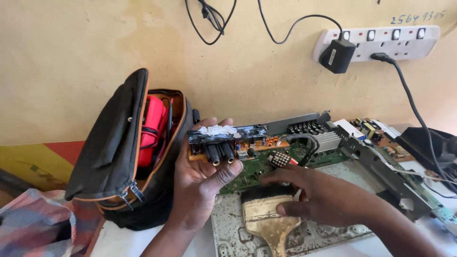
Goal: The person uses a screwdriver to remove screws from a circuit board and then uses a multimeter to test components. They also use a brush to clean a small electronic part and continue working on the board with the screwdriver.
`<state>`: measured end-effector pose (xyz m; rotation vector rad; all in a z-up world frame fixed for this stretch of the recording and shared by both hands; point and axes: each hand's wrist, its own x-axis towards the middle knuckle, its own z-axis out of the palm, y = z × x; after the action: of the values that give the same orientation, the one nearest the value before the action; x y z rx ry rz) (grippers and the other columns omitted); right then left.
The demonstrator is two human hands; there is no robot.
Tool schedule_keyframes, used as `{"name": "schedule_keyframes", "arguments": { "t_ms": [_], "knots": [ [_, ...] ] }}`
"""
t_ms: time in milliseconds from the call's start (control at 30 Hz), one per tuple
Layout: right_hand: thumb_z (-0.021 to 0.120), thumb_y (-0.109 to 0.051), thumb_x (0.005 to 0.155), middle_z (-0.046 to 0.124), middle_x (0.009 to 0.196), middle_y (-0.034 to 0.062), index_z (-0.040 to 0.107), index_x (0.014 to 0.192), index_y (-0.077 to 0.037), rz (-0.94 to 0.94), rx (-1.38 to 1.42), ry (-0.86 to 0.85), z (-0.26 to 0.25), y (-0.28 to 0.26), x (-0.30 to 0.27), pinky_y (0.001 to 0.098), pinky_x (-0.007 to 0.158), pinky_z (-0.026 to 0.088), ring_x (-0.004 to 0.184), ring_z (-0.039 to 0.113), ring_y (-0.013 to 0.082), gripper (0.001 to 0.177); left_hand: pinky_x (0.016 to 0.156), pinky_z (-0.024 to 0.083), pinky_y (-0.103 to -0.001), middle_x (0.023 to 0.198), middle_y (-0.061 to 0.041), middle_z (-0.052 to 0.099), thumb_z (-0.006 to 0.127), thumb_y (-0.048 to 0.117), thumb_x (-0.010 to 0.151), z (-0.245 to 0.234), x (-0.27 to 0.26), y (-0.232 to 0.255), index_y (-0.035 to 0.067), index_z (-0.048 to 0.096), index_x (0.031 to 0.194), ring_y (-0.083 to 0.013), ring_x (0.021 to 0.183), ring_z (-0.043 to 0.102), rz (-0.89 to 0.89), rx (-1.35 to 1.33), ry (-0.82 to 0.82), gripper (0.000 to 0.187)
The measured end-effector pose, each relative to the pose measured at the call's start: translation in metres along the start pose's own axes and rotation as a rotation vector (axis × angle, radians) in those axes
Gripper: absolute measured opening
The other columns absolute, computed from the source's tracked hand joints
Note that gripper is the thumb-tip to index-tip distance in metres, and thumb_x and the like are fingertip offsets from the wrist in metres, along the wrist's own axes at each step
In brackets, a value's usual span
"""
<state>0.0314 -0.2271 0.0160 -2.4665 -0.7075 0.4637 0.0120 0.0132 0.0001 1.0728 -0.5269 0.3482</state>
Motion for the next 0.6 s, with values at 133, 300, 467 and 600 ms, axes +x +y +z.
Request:
{"name": "schedule_keyframes", "arguments": {
  "t_ms": [133, 300, 467, 600],
  "knots": [
    [0.051, 0.007, 0.079, 0.067, 0.139, 0.0046, 0.076, 0.127, -0.023, -0.46, -0.24, 0.139, 0.005, -0.014, -0.005, 0.0492, 0.101, 0.045, 0.125, 0.06, 0.0311, 0.061, 0.095, 0.06, -0.04, 0.144, -0.026, 0.063, 0.081, 0.001, 0.078, -0.007, 0.003, -0.006, 0.011, 0.052, 0.136, -0.0271, 0.116, 0.068, 0.033, -0.015, 0.062, 0.065],
    [0.053, -0.009, 0.084, 0.044, 0.163, 0.0062, 0.076, 0.128, -0.028, -0.518, -0.16, -0.176, 0.014, -0.014, -0.011, 0.051, 0.113, 0.029, 0.15, 0.032, 0.0322, 0.053, 0.079, 0.063, -0.04, 0.133, -0.021, 0.069, 0.086, 0.01, 0.073, -0.005, 0.004, -0.006, 0.013, 0.056, 0.126, -0.0283, 0.103, 0.073, -0.017, 0.005, 0.159, 0.06],
    [0.069, -0.027, 0.097, 0.054, 0.153, 0.0118, 0.082, 0.099, -0.025, -0.655, -0.174, -0.119, 0.019, -0.026, -0.011, 0.0483, 0.11, 0.035, 0.144, 0.043, 0.0338, 0.013, 0.08, 0.063, -0.041, 0.122, -0.019, 0.072, 0.091, 0.016, 0.068, -0.011, 0.005, -0.019, 0.017, 0.059, 0.113, -0.0256, 0.103, 0.073, 0.014, -0.011, 0.214, 0.055],
    [0.065, -0.001, 0.086, 0.058, 0.146, 0.0112, 0.076, 0.087, -0.024, -0.685, -0.242, -0.074, 0.018, -0.021, -0.012, 0.0468, 0.103, 0.041, 0.137, 0.051, 0.0342, 0.026, 0.077, 0.063, -0.039, 0.102, -0.018, 0.076, 0.093, 0.012, 0.061, -0.006, 0.003, -0.02, 0.01, 0.059, 0.094, -0.023, 0.09, 0.073, -0.013, 0.03, 0.308, 0.048]
  ]
}}
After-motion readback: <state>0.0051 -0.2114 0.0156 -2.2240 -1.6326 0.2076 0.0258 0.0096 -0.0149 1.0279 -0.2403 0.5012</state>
